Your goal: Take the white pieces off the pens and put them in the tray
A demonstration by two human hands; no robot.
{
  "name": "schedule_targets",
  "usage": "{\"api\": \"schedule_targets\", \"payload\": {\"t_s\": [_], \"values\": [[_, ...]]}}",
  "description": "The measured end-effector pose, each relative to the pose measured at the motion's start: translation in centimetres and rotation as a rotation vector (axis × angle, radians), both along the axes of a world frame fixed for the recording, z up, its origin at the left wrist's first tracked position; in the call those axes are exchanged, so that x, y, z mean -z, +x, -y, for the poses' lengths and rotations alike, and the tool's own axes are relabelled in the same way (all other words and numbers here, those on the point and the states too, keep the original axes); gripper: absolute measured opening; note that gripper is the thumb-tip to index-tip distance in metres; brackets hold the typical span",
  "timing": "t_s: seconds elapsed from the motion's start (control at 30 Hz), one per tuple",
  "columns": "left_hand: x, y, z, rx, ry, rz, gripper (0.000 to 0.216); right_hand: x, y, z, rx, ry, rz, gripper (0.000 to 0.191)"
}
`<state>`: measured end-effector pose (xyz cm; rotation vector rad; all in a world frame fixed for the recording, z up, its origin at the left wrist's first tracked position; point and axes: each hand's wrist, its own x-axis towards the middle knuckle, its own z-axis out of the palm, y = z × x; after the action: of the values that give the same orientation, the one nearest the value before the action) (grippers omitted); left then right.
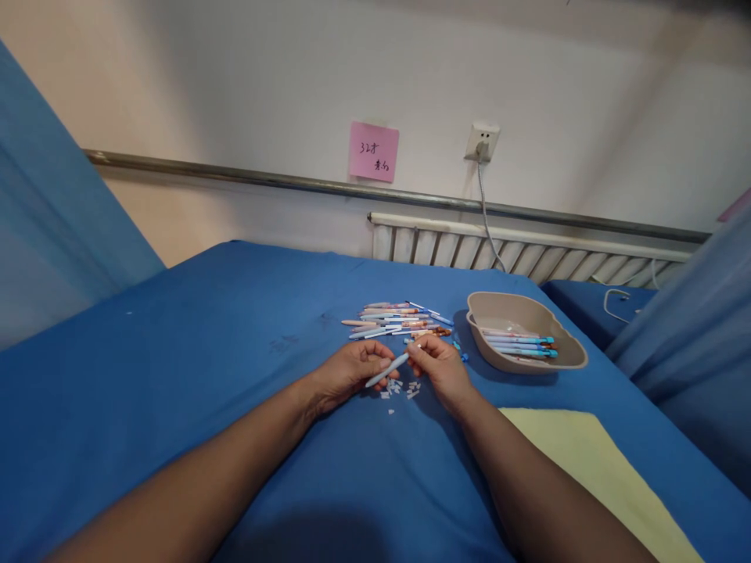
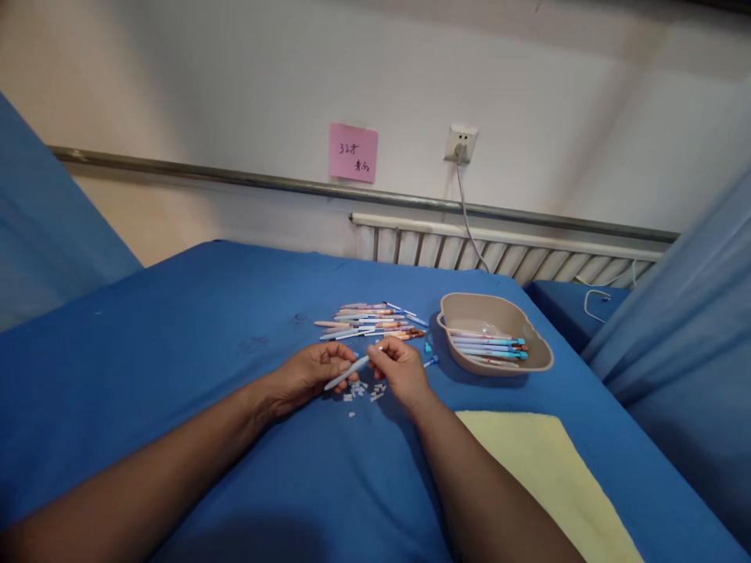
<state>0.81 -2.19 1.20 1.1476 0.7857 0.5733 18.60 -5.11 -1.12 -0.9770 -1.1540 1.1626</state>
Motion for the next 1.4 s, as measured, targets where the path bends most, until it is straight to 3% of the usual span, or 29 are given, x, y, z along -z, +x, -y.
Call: {"api": "schedule_targets", "payload": {"t_s": [0.33,0.5,0.6,0.77,0.93,1.07,1.2,1.4], "values": [[-0.1,0.1,0.0,-0.019,0.007,-0.026,0.037,0.4,0.2,-0.3,0.053,0.027,0.154,0.034],[0.1,0.4,0.3,0.127,0.126,-0.042,0.03,0.0,-0.1,0.2,0.012,0.054,0.216,0.034],[0.3,0.4,0.1,0.14,0.182,-0.053,0.027,-0.2,0.5,0.0,-0.002,0.049,0.175,0.043],[0.5,-0.1,-0.7,0.035,0.209,-0.072,0.03,-0.2,3.1,-1.0,0.22,0.012,0.109,0.047],[0.5,-0.3,-1.4,-0.08,0.192,-0.048,0.031,0.8,5.6,-2.1,0.392,-0.09,0.411,0.033],[0.6,-0.4,-1.8,-0.15,0.171,-0.05,0.035,1.6,6.2,-2.3,0.395,-0.105,0.678,0.025],[0.7,-0.5,-2.0,-0.194,0.157,-0.041,0.036,1.7,5.4,-2.2,0.36,0.005,0.922,0.017],[0.7,-0.3,-2.0,-0.24,0.136,-0.032,0.036,2.1,4.0,-2.5,0.277,0.063,1.021,0.025]]}}
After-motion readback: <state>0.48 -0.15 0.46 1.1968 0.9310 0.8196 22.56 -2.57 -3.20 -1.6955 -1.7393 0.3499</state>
